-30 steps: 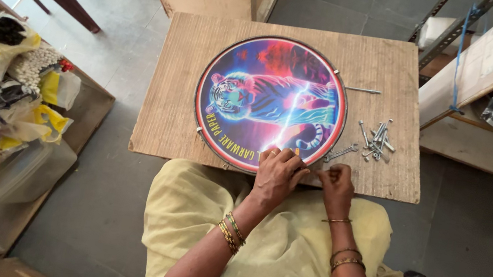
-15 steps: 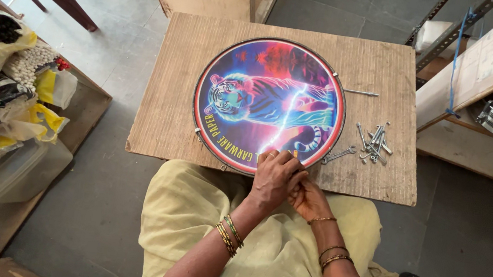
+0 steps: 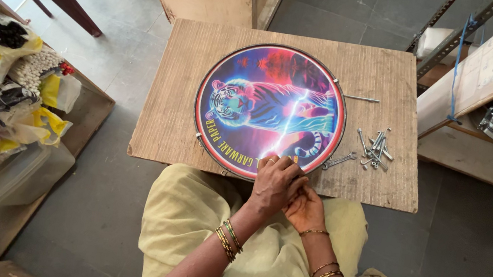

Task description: The person assembles a drum by placing a hoop over a drum head on a shell, then inserting and tightening several metal bolts around the rim.

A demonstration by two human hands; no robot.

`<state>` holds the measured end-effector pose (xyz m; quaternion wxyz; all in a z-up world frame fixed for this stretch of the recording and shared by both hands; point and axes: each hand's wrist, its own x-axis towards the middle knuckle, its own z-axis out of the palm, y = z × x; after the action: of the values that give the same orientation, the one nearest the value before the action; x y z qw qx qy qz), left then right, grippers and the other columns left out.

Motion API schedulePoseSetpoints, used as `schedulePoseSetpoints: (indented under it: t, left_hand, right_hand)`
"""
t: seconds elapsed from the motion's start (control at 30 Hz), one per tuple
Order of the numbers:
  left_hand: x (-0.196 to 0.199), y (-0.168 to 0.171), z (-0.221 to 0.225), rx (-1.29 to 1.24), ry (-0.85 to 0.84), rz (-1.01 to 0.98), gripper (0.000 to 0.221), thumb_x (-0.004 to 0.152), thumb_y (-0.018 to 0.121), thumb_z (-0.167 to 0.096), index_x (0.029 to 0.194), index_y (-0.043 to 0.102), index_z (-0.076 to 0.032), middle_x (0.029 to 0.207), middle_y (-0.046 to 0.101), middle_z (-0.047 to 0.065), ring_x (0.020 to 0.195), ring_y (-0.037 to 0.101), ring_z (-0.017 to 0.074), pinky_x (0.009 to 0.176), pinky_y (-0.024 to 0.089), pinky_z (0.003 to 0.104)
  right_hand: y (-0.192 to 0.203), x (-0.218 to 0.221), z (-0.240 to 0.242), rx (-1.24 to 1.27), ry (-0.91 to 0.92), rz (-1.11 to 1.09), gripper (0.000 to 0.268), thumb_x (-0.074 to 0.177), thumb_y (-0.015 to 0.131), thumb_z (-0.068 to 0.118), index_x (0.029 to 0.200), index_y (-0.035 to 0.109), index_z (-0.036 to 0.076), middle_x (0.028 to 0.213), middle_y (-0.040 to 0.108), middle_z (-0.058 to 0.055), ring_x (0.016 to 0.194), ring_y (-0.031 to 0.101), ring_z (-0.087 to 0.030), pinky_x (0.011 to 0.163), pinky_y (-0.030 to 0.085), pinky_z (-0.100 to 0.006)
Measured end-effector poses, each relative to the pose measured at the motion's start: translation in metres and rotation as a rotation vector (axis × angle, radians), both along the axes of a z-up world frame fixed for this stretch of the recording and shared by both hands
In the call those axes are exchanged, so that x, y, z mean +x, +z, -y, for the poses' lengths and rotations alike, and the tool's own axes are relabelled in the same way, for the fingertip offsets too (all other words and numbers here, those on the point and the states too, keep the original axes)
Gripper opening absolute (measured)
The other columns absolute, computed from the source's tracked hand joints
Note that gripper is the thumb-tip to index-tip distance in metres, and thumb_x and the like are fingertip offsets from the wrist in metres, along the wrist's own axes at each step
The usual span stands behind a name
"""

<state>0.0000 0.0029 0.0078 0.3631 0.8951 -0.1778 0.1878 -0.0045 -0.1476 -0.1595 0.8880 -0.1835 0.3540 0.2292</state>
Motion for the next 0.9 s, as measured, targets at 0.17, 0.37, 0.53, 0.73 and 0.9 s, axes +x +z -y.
schedulePoseSetpoints:
  t: [0.17, 0.37, 0.53, 0.73, 0.9]
  left_hand:
    - [-0.001, -0.002, 0.000, 0.001, 0.002, -0.005, 0.015, 0.089, 0.075, -0.026, 0.091, 0.068, -0.013, 0.091, 0.060, 0.006, 0.091, 0.059, 0.0290, 0.091, 0.041, 0.044]
    - [0.000, -0.003, 0.000, 0.022, 0.004, 0.016, 0.015, 0.088, 0.075, -0.026, 0.091, 0.068, -0.013, 0.091, 0.060, 0.006, 0.091, 0.059, 0.0292, 0.091, 0.041, 0.044]
    - [0.001, -0.005, 0.001, 0.021, 0.000, 0.024, 0.016, 0.089, 0.076, -0.027, 0.091, 0.067, -0.013, 0.090, 0.060, 0.006, 0.091, 0.059, 0.0284, 0.092, 0.042, 0.044]
    - [0.001, -0.004, 0.000, 0.038, -0.004, 0.001, 0.016, 0.088, 0.076, -0.026, 0.091, 0.067, -0.013, 0.091, 0.060, 0.006, 0.092, 0.058, 0.0292, 0.090, 0.042, 0.043]
    - [0.001, -0.003, 0.001, 0.032, 0.003, 0.007, 0.015, 0.088, 0.076, -0.026, 0.090, 0.068, -0.013, 0.091, 0.060, 0.006, 0.091, 0.059, 0.0284, 0.090, 0.042, 0.043]
  right_hand:
    - [-0.048, 0.011, 0.007, 0.202, 0.154, 0.303, 0.035, 0.109, 0.053, 0.050, 0.090, 0.067, 0.024, 0.062, 0.056, 0.006, 0.052, 0.051, -0.009, 0.053, 0.044, -0.027]
    - [-0.014, 0.006, 0.007, 0.030, 0.159, 0.145, 0.037, 0.102, 0.044, 0.045, 0.079, 0.063, 0.024, 0.055, 0.047, 0.004, 0.046, 0.038, -0.012, 0.050, 0.034, -0.028]
    - [-0.051, 0.014, 0.008, 0.266, 0.187, 0.348, 0.042, 0.106, 0.051, 0.046, 0.074, 0.060, 0.021, 0.051, 0.047, 0.005, 0.044, 0.040, -0.011, 0.047, 0.035, -0.029]
    - [-0.026, 0.011, 0.006, 0.052, 0.136, 0.159, 0.036, 0.101, 0.044, 0.042, 0.076, 0.059, 0.022, 0.055, 0.046, 0.004, 0.047, 0.040, -0.012, 0.050, 0.032, -0.029]
    - [-0.058, 0.017, 0.009, 0.191, 0.151, 0.262, 0.036, 0.104, 0.050, 0.039, 0.075, 0.059, 0.021, 0.053, 0.045, 0.005, 0.046, 0.041, -0.011, 0.049, 0.034, -0.029]
